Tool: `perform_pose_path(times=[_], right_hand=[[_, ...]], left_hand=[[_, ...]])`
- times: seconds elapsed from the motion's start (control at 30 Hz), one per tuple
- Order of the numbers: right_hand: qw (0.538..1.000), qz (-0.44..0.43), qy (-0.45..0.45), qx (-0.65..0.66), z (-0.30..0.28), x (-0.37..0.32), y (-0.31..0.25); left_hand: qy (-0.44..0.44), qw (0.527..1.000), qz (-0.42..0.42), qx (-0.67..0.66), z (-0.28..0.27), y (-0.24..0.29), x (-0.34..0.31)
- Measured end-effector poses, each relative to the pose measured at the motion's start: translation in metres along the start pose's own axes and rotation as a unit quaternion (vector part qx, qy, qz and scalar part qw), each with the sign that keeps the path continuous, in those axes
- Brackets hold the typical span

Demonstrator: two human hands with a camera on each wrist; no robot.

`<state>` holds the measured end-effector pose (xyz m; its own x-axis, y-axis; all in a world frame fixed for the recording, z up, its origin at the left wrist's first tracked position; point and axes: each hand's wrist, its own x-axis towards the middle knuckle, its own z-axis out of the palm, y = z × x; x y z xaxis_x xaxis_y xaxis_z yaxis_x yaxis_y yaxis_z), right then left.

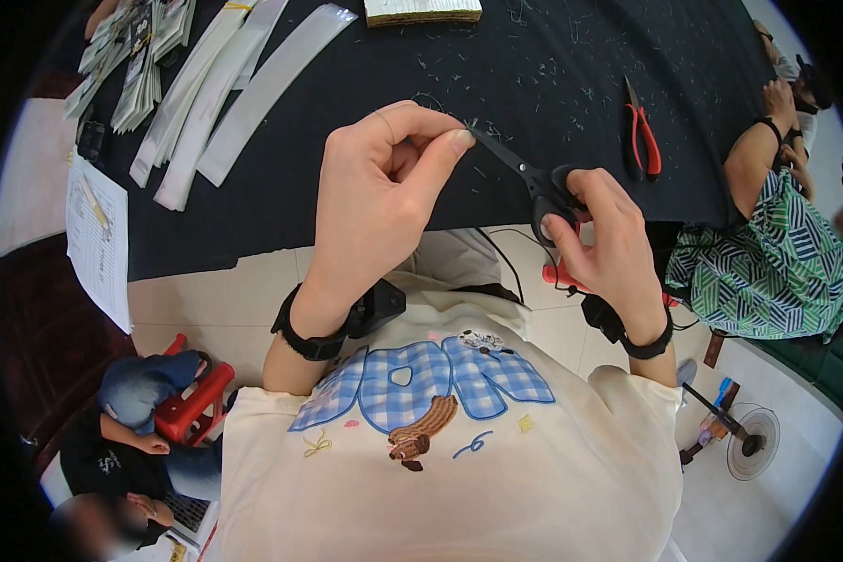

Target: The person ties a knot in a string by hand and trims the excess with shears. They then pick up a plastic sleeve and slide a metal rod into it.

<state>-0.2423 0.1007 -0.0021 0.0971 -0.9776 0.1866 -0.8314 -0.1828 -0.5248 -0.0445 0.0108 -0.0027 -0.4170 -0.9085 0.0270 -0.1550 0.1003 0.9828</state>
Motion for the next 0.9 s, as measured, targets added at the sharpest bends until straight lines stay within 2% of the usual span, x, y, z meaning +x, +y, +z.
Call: perform_pose_path(times=[0.17, 0.27, 0.33, 0.67, 0.73, 0.9], right_hand=[[1.000, -0.011, -0.004, -0.028, -0.0008, -0.0012, 0.0023], [1.000, 0.024, -0.009, 0.006, 0.0015, -0.0016, -0.0004], [0.999, 0.020, 0.002, 0.031, 0.0013, -0.0004, -0.0019], [1.000, -0.003, 0.003, 0.003, 0.0024, -0.0017, 0.0008], [0.999, 0.033, -0.005, 0.041, 0.0036, -0.0032, -0.0009], [0.997, 0.046, -0.019, 0.059, 0.0034, -0.0032, -0.0026]], left_hand=[[0.001, 1.000, -0.001, -0.014, 0.0026, -0.0038, 0.0001], [0.029, 0.999, 0.036, -0.028, 0.0036, -0.0051, 0.0005], [0.004, 1.000, 0.003, -0.006, 0.0007, 0.0003, -0.0009], [0.005, 1.000, -0.005, -0.022, 0.0020, -0.0012, -0.0007], [0.029, 0.998, 0.039, -0.042, 0.0047, -0.0037, 0.0003], [0.027, 0.998, 0.035, -0.045, 0.0047, -0.0028, 0.0001]])
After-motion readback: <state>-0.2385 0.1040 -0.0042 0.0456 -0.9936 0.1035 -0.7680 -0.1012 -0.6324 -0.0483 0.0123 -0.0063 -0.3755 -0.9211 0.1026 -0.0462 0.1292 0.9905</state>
